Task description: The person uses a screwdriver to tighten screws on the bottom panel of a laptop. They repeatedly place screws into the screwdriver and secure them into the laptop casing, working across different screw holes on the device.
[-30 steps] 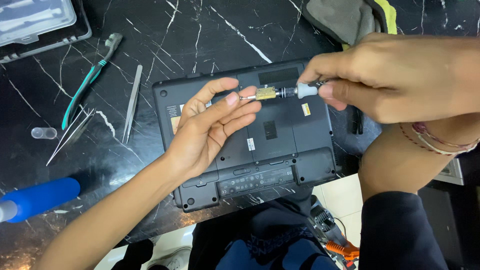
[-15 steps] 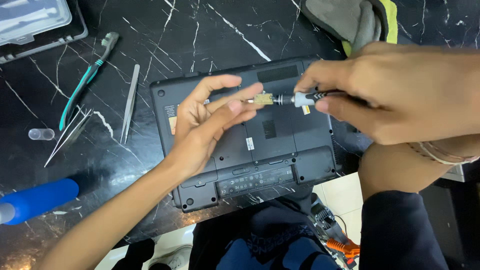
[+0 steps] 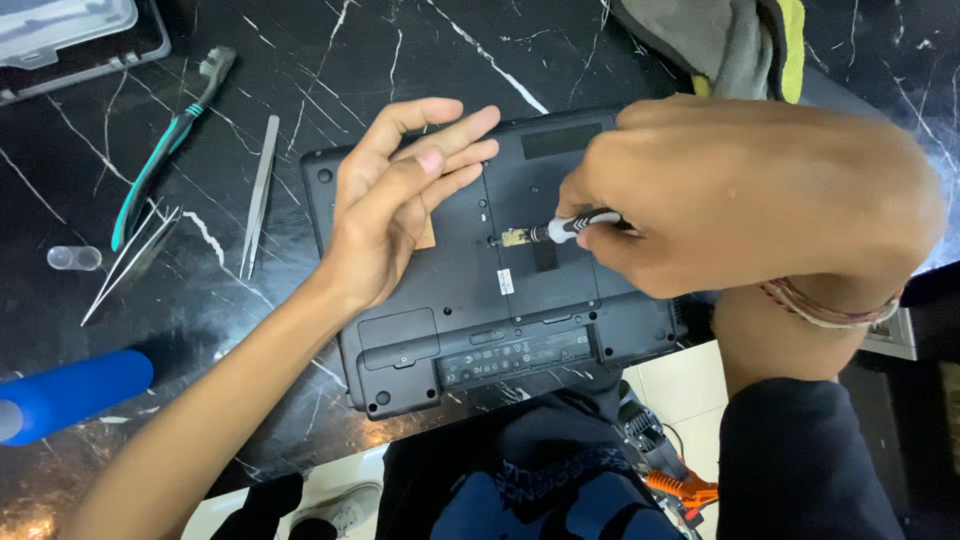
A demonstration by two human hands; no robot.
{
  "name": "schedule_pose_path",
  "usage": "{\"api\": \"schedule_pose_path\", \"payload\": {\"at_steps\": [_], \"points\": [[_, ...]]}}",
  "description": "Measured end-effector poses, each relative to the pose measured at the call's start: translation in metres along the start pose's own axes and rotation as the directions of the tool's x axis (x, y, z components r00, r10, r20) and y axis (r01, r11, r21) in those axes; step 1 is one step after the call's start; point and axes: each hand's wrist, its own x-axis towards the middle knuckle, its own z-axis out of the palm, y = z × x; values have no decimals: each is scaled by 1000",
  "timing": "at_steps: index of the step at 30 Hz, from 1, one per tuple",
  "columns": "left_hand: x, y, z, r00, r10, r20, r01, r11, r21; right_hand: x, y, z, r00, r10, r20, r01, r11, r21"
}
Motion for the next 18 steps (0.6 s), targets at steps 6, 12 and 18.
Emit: {"api": "schedule_pose_path", "payload": {"at_steps": [6, 12, 18], "points": [[0, 6, 4, 1000, -15, -13, 15, 999, 38, -5, -10, -8, 999, 36, 12, -36, 999, 16], [2, 4, 3, 1000, -23, -19, 23, 999, 28, 21, 1, 16, 967, -155, -200, 134, 984, -116], [1, 6, 3, 1000, -23, -6, 23, 999, 27, 32, 3, 32, 904, -243, -352, 182, 963, -198]]}}
